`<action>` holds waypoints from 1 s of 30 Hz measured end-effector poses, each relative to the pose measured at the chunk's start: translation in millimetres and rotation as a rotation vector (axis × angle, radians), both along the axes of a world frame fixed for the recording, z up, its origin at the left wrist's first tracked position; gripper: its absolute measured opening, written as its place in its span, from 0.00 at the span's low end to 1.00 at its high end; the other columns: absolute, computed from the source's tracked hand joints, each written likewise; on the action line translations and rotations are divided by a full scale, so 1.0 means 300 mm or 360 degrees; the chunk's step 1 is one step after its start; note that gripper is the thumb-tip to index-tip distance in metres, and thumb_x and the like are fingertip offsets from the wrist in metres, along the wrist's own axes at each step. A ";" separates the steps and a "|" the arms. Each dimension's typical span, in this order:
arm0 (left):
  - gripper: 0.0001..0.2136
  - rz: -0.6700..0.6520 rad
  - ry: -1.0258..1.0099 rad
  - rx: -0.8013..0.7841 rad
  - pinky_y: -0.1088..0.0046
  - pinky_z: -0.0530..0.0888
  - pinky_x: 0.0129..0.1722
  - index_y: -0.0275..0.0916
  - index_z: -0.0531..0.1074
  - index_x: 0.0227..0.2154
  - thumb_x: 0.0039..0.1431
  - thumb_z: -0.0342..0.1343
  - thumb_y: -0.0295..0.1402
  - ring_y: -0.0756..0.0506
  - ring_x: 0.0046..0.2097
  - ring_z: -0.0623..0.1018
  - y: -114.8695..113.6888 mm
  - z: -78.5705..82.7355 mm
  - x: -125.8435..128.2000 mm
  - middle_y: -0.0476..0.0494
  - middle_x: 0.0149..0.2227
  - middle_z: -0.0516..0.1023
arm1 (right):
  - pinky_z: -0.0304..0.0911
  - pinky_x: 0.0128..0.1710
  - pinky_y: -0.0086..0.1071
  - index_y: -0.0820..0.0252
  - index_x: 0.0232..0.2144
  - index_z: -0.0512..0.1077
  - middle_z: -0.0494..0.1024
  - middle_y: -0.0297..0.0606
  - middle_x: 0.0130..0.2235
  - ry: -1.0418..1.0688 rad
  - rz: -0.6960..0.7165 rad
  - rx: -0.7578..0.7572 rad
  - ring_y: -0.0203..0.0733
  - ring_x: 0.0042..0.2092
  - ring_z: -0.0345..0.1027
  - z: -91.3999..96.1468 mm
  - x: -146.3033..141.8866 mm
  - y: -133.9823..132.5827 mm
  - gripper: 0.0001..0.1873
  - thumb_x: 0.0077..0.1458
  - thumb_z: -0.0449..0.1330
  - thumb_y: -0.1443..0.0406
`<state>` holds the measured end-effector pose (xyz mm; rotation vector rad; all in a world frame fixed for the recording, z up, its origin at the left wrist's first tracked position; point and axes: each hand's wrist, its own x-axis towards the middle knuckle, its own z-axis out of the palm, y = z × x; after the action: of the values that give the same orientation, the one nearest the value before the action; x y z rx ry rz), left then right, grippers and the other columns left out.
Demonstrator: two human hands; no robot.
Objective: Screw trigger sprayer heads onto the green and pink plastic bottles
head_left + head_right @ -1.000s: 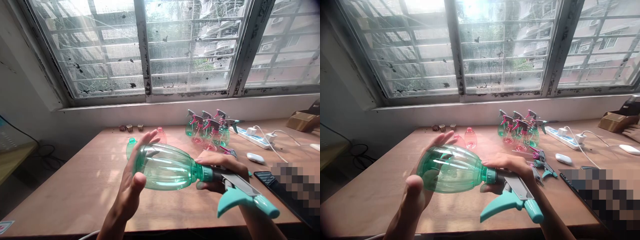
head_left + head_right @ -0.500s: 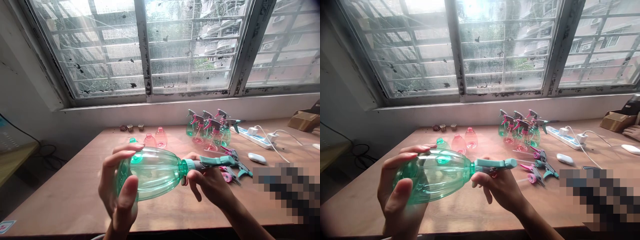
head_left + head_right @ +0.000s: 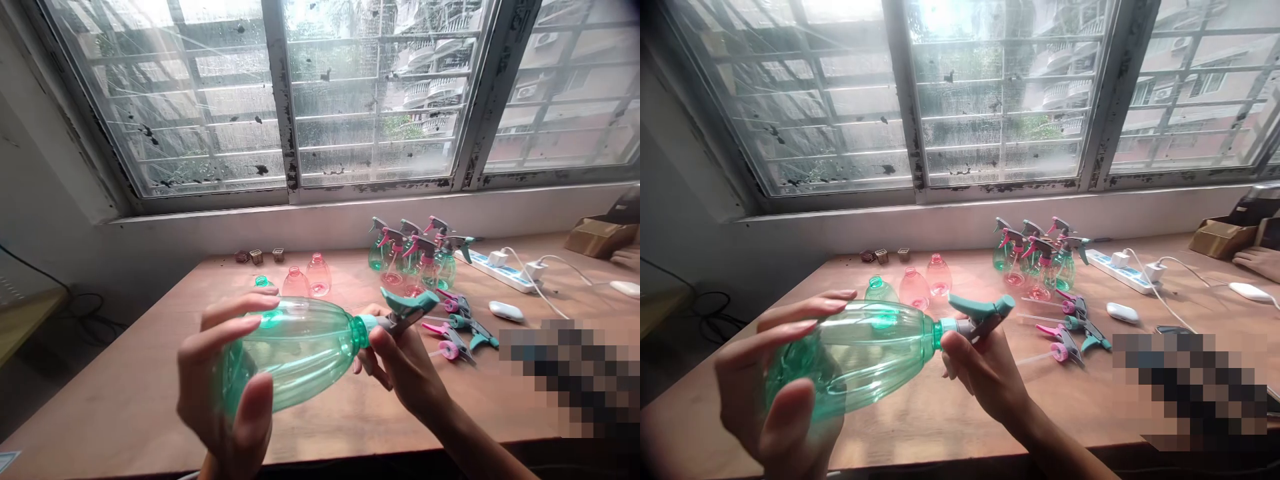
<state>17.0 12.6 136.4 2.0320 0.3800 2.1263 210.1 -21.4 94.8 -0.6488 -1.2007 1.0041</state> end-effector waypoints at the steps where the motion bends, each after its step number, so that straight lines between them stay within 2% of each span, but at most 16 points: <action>1: 0.11 -0.0009 0.0020 -0.0022 0.45 0.77 0.57 0.47 0.77 0.51 0.72 0.60 0.43 0.34 0.53 0.81 0.015 -0.004 0.006 0.44 0.50 0.82 | 0.46 0.14 0.26 0.55 0.33 0.72 0.66 0.24 0.17 0.0001 -0.0029 0.0004 0.31 0.16 0.51 -0.007 0.005 0.011 0.27 0.62 0.67 0.39; 5: 0.11 0.0057 0.0031 -0.0276 0.54 0.78 0.56 0.45 0.74 0.51 0.74 0.57 0.44 0.36 0.59 0.80 0.037 -0.040 0.076 0.41 0.55 0.82 | 0.55 0.16 0.29 0.55 0.39 0.74 0.71 0.26 0.20 0.0053 -0.0248 0.0103 0.35 0.17 0.61 -0.019 0.051 0.037 0.21 0.68 0.66 0.45; 9: 0.14 -0.0036 0.0067 -0.0507 0.48 0.72 0.65 0.47 0.69 0.57 0.77 0.53 0.46 0.35 0.67 0.74 0.039 -0.099 0.157 0.38 0.63 0.77 | 0.67 0.21 0.31 0.54 0.43 0.75 0.73 0.24 0.21 0.0058 -0.0498 0.0230 0.36 0.18 0.66 0.002 0.146 0.048 0.15 0.68 0.68 0.50; 12: 0.18 0.0007 0.0399 -0.0779 0.42 0.64 0.72 0.46 0.64 0.64 0.78 0.51 0.44 0.33 0.76 0.64 0.083 -0.161 0.207 0.33 0.72 0.67 | 0.72 0.26 0.34 0.55 0.38 0.76 0.76 0.27 0.23 -0.0279 -0.0777 0.0202 0.38 0.21 0.71 0.014 0.241 0.072 0.18 0.63 0.72 0.49; 14: 0.24 0.0078 0.0630 -0.0943 0.40 0.61 0.74 0.43 0.60 0.67 0.75 0.55 0.43 0.31 0.78 0.59 0.128 -0.212 0.247 0.28 0.75 0.61 | 0.71 0.27 0.34 0.55 0.34 0.75 0.77 0.28 0.23 -0.0535 -0.1038 0.0199 0.40 0.23 0.73 0.012 0.305 0.100 0.21 0.59 0.74 0.47; 17: 0.24 0.0111 0.0699 -0.1010 0.36 0.63 0.72 0.38 0.59 0.67 0.74 0.55 0.38 0.27 0.77 0.62 0.179 -0.278 0.323 0.21 0.72 0.64 | 0.69 0.27 0.34 0.54 0.32 0.72 0.76 0.28 0.23 -0.0785 -0.1311 0.0128 0.43 0.24 0.74 0.004 0.391 0.161 0.25 0.57 0.73 0.42; 19: 0.24 0.0126 0.0707 -0.0989 0.36 0.66 0.70 0.38 0.59 0.67 0.75 0.54 0.37 0.27 0.75 0.65 0.188 -0.291 0.375 0.21 0.71 0.66 | 0.69 0.29 0.35 0.53 0.35 0.72 0.78 0.31 0.25 -0.1055 -0.1424 -0.0004 0.46 0.27 0.77 0.001 0.441 0.209 0.26 0.60 0.68 0.39; 22: 0.21 0.0120 0.0761 -0.0859 0.44 0.70 0.70 0.39 0.63 0.66 0.75 0.55 0.37 0.31 0.73 0.70 0.184 -0.246 0.430 0.26 0.69 0.71 | 0.67 0.34 0.38 0.53 0.39 0.75 0.84 0.39 0.30 -0.1549 -0.1545 -0.0221 0.53 0.34 0.81 0.003 0.502 0.286 0.24 0.65 0.62 0.40; 25: 0.19 0.0157 0.0804 -0.0737 0.52 0.73 0.68 0.38 0.67 0.62 0.72 0.58 0.36 0.34 0.68 0.75 0.224 -0.141 0.441 0.29 0.65 0.76 | 0.63 0.35 0.39 0.54 0.41 0.78 0.87 0.45 0.35 -0.1765 -0.1546 -0.0382 0.61 0.39 0.82 0.001 0.546 0.355 0.21 0.63 0.66 0.44; 27: 0.20 0.0268 0.0773 -0.0718 0.53 0.73 0.67 0.37 0.67 0.62 0.72 0.59 0.35 0.33 0.67 0.76 0.297 -0.059 0.421 0.29 0.66 0.74 | 0.62 0.34 0.39 0.54 0.42 0.80 0.87 0.47 0.36 -0.1852 -0.1538 -0.0490 0.63 0.40 0.82 -0.007 0.567 0.393 0.20 0.63 0.67 0.45; 30: 0.18 0.0506 0.0708 -0.0764 0.53 0.71 0.67 0.35 0.68 0.62 0.75 0.55 0.35 0.34 0.66 0.76 0.444 0.047 0.360 0.28 0.66 0.74 | 0.62 0.33 0.38 0.55 0.44 0.80 0.88 0.48 0.36 -0.1914 -0.1536 -0.0605 0.61 0.40 0.82 -0.021 0.589 0.437 0.21 0.65 0.66 0.45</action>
<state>125.1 145.8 150.6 2.2203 1.2160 1.4833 386.6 109.8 88.5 -2.0606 -1.3915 -0.1048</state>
